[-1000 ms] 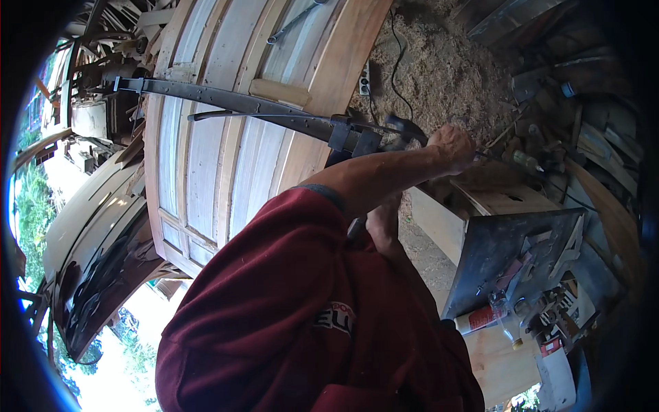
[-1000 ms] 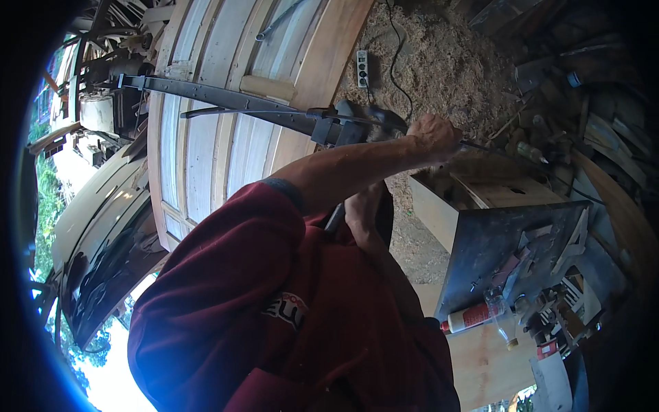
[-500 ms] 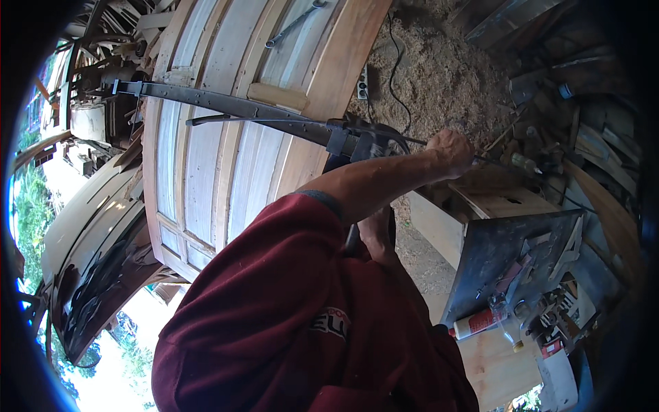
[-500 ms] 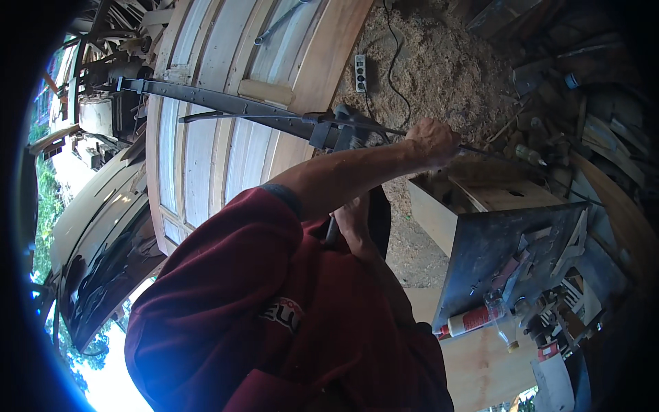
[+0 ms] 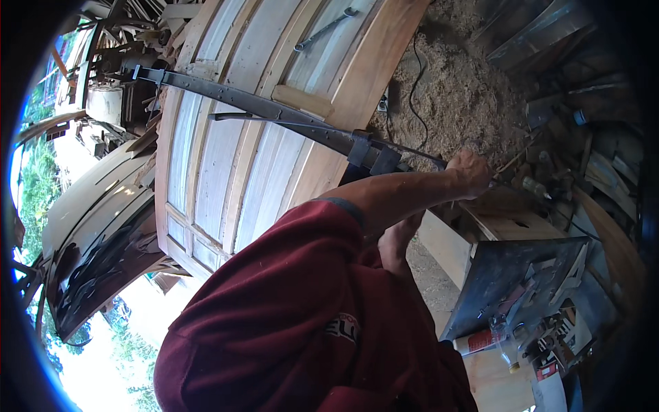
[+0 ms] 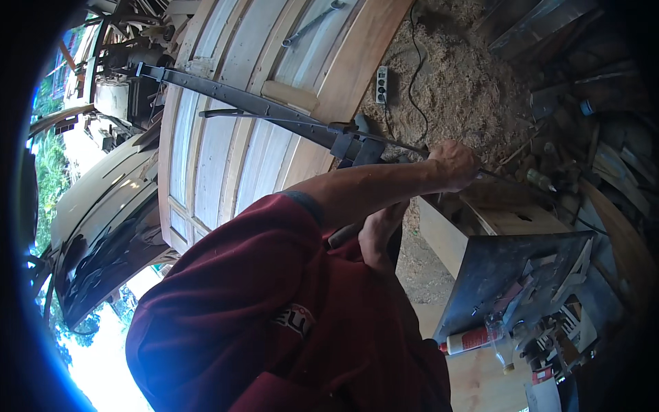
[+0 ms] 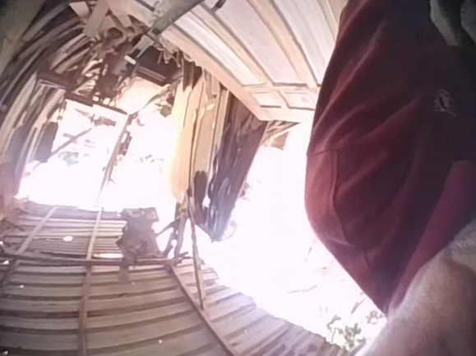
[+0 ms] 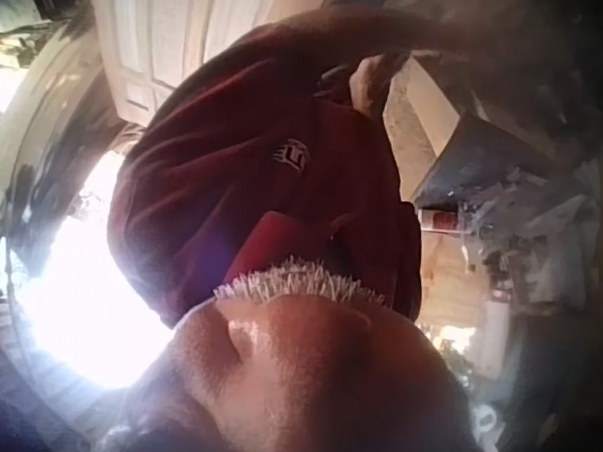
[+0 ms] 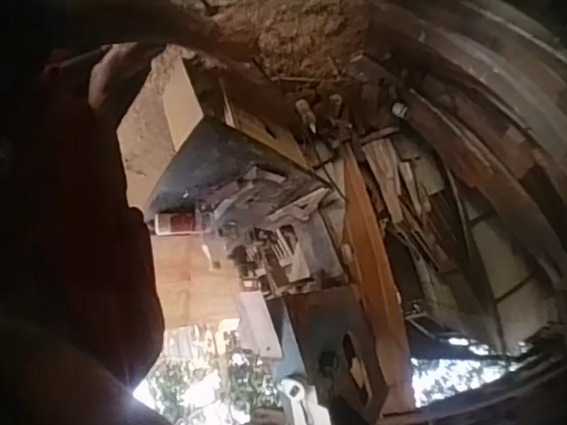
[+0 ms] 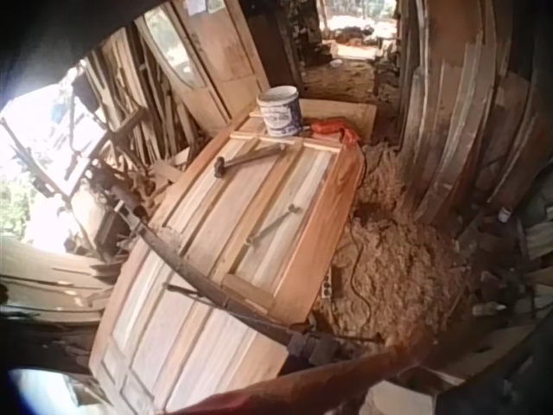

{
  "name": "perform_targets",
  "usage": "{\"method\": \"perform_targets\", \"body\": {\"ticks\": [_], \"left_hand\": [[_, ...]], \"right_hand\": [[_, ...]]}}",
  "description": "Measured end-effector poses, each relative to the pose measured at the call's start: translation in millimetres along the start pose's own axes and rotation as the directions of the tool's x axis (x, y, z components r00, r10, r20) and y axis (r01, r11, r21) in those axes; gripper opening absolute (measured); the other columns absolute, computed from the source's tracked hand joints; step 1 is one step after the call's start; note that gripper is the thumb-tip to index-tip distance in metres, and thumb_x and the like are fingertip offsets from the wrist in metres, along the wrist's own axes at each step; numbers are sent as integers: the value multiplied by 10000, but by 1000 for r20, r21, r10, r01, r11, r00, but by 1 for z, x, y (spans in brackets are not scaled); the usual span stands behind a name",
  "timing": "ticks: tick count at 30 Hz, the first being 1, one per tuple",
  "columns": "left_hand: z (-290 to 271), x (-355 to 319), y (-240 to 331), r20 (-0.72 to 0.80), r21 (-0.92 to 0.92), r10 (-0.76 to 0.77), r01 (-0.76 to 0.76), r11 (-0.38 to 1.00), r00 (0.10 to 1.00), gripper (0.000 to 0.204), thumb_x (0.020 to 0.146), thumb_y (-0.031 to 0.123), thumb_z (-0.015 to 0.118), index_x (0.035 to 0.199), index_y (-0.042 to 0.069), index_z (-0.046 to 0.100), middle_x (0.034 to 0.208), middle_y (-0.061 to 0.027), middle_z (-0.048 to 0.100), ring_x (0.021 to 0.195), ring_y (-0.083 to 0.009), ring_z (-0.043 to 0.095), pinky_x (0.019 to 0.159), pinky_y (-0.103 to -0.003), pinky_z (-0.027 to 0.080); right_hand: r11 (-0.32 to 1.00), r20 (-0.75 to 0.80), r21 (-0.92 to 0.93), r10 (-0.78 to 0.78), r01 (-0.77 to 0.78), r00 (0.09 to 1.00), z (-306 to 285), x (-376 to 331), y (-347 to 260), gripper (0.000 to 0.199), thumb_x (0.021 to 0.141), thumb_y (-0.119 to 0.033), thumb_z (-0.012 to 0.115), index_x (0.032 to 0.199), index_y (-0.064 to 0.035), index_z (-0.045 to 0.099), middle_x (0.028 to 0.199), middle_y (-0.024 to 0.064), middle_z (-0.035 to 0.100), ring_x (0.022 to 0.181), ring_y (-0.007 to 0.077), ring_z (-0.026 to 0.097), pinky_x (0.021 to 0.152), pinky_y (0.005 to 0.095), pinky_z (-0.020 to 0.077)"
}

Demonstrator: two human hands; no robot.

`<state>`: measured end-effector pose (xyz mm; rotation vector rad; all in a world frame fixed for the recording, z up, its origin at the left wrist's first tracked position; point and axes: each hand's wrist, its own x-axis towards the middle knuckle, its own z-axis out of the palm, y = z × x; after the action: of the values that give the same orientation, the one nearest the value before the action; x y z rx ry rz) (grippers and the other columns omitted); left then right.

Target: The person assembles a wooden door by positioning panels, hammering components into place, and using a drill to secure parts.

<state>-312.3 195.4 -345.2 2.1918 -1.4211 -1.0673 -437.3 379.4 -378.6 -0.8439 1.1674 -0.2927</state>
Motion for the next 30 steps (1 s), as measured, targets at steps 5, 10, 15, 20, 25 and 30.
{"method": "perform_targets", "body": {"ticks": [5,10,15,20,25,30], "left_hand": [[8,5,-11,-49,23,21,-20,1000,999,243,918,282,591,1036,128,738,973,-96,732,933,-300,714,778,-431,563],[15,5,-8,-79,104,19,-11,995,997,235,906,246,579,1022,126,744,961,-76,734,931,-278,717,773,-420,566],[-15,-1,-5,45,35,33,-34,999,998,233,893,209,588,1035,114,746,995,-106,731,942,-281,716,774,-413,572],[-7,-3,-2,4,14,48,-48,999,999,237,896,222,600,1060,122,738,1009,-118,726,945,-280,716,777,-408,576],[-14,-9,-1,33,-35,33,-32,999,999,242,895,222,595,1056,96,724,990,-119,727,933,-273,717,757,-412,573],[-6,-5,-9,-12,12,74,-74,997,997,248,906,248,593,1039,80,719,991,-133,717,913,-272,714,744,-416,565]], "right_hand": [[157,594,-739,-307,655,743,-30,1,7,425,1044,-279,502,1386,-29,470,1320,91,533,1179,199,543,982,387,457],[771,318,-539,-187,340,929,-27,16,46,482,1005,-336,561,1378,-41,482,1329,139,553,1241,251,535,1025,463,440],[396,432,-721,-384,568,816,-33,24,39,453,1001,-339,579,1322,-33,483,1253,156,574,1098,265,627,883,436,538],[986,-34,-155,-75,69,997,10,1,-37,499,1018,-363,560,1359,-20,438,1246,130,565,966,221,641,802,351,549],[795,163,-540,-223,276,961,-8,5,-13,492,1018,-360,559,1354,-20,441,1239,130,567,964,220,641,802,352,550],[953,48,-265,-141,149,989,-1,1,-23,485,1019,-357,559,1348,-20,443,1233,130,569,962,219,641,801,353,551]]}}
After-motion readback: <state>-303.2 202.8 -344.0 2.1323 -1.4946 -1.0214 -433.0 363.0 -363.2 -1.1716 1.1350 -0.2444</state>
